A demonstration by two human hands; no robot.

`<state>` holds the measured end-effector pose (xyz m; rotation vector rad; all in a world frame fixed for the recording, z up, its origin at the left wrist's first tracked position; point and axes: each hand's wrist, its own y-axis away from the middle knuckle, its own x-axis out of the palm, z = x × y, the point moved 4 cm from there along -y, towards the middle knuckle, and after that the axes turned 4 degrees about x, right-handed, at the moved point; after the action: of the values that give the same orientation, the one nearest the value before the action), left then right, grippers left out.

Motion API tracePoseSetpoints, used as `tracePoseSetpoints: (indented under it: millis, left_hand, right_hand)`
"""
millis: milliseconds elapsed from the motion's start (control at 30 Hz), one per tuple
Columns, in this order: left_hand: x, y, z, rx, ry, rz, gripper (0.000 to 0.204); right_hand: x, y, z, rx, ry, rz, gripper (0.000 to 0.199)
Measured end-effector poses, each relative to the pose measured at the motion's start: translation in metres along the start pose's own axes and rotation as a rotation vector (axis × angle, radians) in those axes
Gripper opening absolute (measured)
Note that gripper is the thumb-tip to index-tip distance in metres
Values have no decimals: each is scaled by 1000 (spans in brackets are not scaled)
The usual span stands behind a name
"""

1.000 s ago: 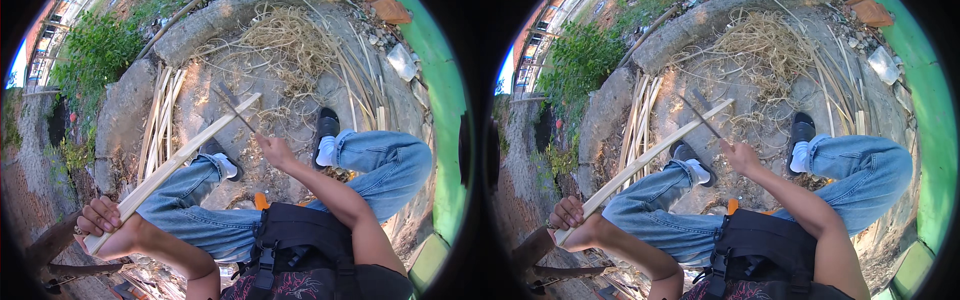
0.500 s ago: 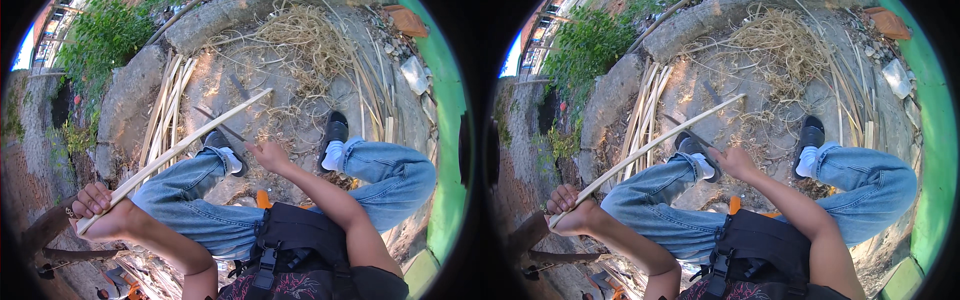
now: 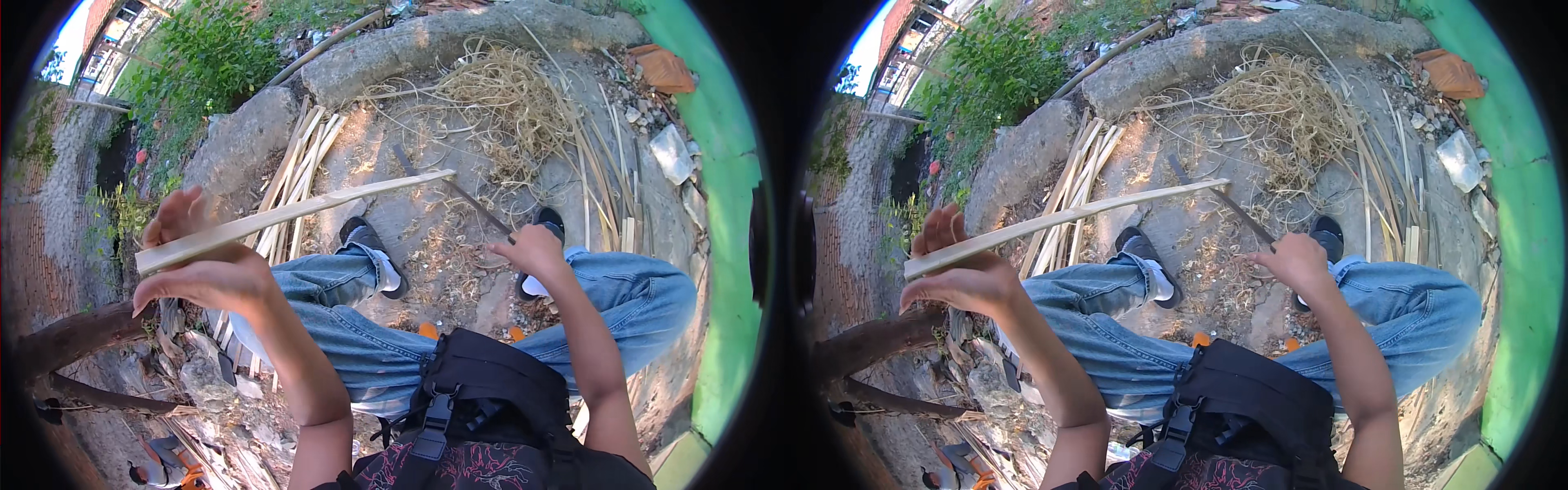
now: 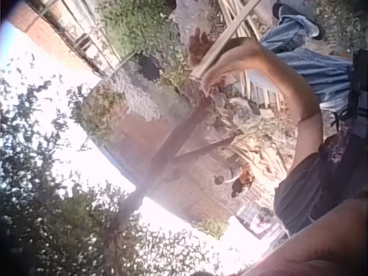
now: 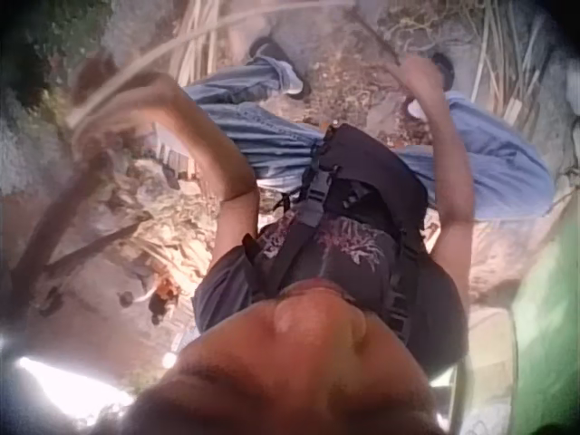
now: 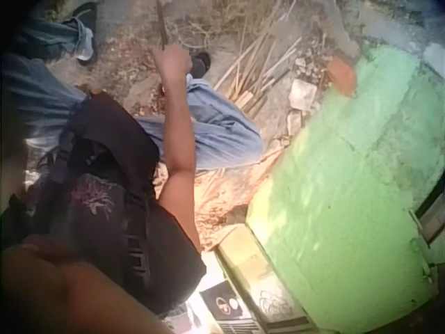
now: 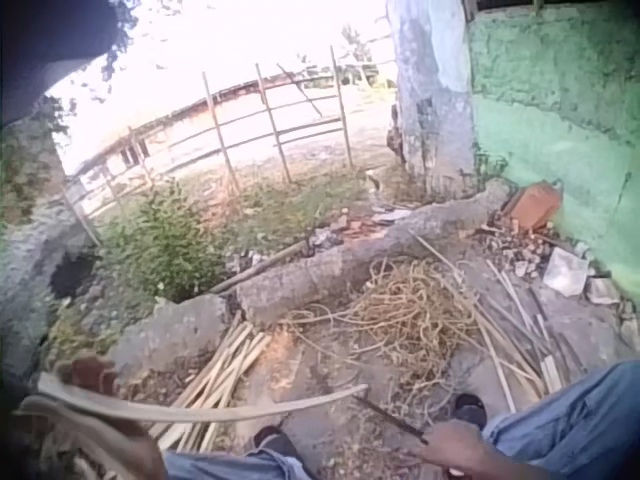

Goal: The person scrapes the outer surface of a long bamboo stalk with a machete to clean it and pulls off loose fibers by hand.

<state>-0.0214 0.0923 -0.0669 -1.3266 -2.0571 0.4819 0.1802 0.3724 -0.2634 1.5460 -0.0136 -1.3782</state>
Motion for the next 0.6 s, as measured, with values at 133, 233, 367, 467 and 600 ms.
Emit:
tracePoseSetpoints:
  millis: [133,233,367,467,600]
  left_hand:
    - [22,15,-3,-20,77,168,73]
    - [22,6,4,-191,368,229,57]
    - [28,-16,-6,-387,639,278,49]
    - [35,-22,-7,-504,804,459,51]
    - [48,-12,1,-633,989,648,49]
  right_hand:
    - [-32,32,-13,-7,-132,-51,53]
    - [-27,28,-28,-94,-315,-213,52]
    - [-25,26,1,-209,-585,-348,44]
    - [-22,14,8,-344,-770,-394,46]
    - [-12,26,43,-465,-749,-240,72]
